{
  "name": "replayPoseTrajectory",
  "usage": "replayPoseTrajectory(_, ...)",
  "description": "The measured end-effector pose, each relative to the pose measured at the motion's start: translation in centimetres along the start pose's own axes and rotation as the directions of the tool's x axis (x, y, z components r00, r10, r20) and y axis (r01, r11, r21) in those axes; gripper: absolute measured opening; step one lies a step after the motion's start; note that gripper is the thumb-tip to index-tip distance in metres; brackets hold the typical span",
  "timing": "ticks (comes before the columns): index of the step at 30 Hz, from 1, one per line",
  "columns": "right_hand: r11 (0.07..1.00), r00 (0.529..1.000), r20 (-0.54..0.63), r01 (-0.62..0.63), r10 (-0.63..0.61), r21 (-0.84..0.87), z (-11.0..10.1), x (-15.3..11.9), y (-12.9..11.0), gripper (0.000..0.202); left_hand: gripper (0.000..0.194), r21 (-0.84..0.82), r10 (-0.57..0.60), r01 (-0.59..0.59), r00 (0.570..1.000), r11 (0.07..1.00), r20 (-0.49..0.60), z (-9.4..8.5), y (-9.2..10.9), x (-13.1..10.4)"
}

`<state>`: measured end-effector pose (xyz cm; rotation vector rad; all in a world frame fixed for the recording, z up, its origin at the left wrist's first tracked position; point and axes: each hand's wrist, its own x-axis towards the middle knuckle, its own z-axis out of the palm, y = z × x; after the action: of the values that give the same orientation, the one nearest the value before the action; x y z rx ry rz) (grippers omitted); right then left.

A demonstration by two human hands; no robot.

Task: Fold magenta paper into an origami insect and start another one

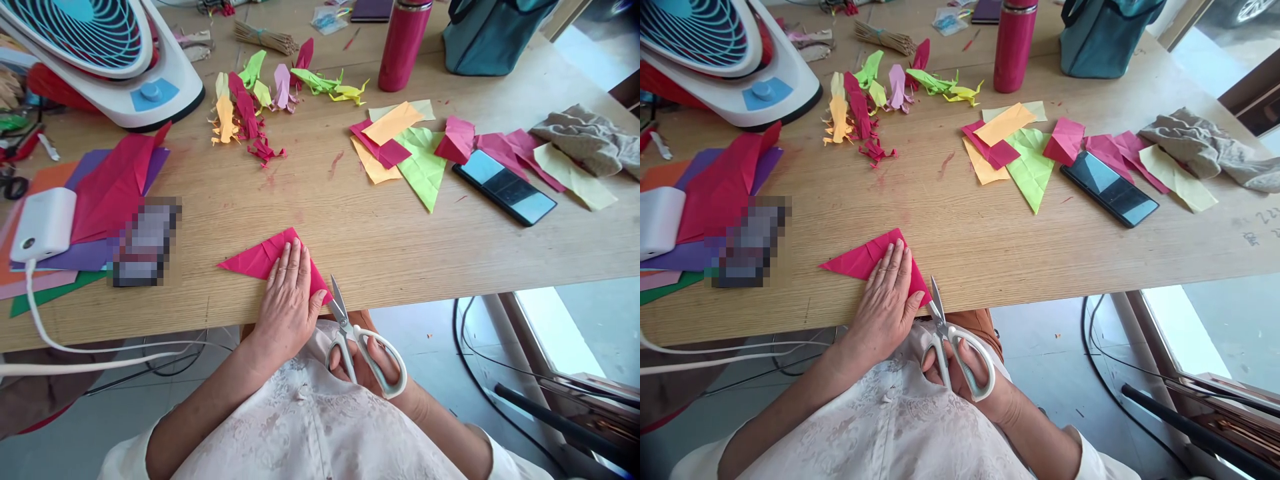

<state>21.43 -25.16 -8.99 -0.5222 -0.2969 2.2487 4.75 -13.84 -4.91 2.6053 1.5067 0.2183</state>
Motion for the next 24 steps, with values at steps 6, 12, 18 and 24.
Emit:
replayPoseTrajectory(6, 0.995, 0.999, -0.04, 0.027, -0.031, -0.095, -0.1, 0.1, 0.1, 0.065, 0.068, 0.014, 0.006, -0.006, 1.0, 1.0, -0.001, 0.0, 0.1, 0.1)
replayPoseTrajectory(12, 0.996, 1.0, 0.005, 0.021, -0.02, -0.087, -0.8, 0.3, 0.3, 0.066, 0.069, 0.024, 0.008, -0.009, 1.0, 1.0, 0.01, 0.0, -0.1, 0.0)
replayPoseTrajectory(18, 1.0, 0.999, -0.046, 0.004, -0.005, -0.011, -0.6, 0.2, 0.3, 0.062, 0.068, 0.024, 0.008, -0.008, 1.0, 1.0, 0.023, -0.1, -0.2, 0.0)
replayPoseTrajectory(24, 1.0, 0.994, -0.108, 0.012, -0.014, -0.019, 0.3, 0.0, -0.2, 0.058, 0.069, 0.014, 0.001, -0.002, 1.0, 1.0, 0.024, -0.1, -0.2, 0.0)
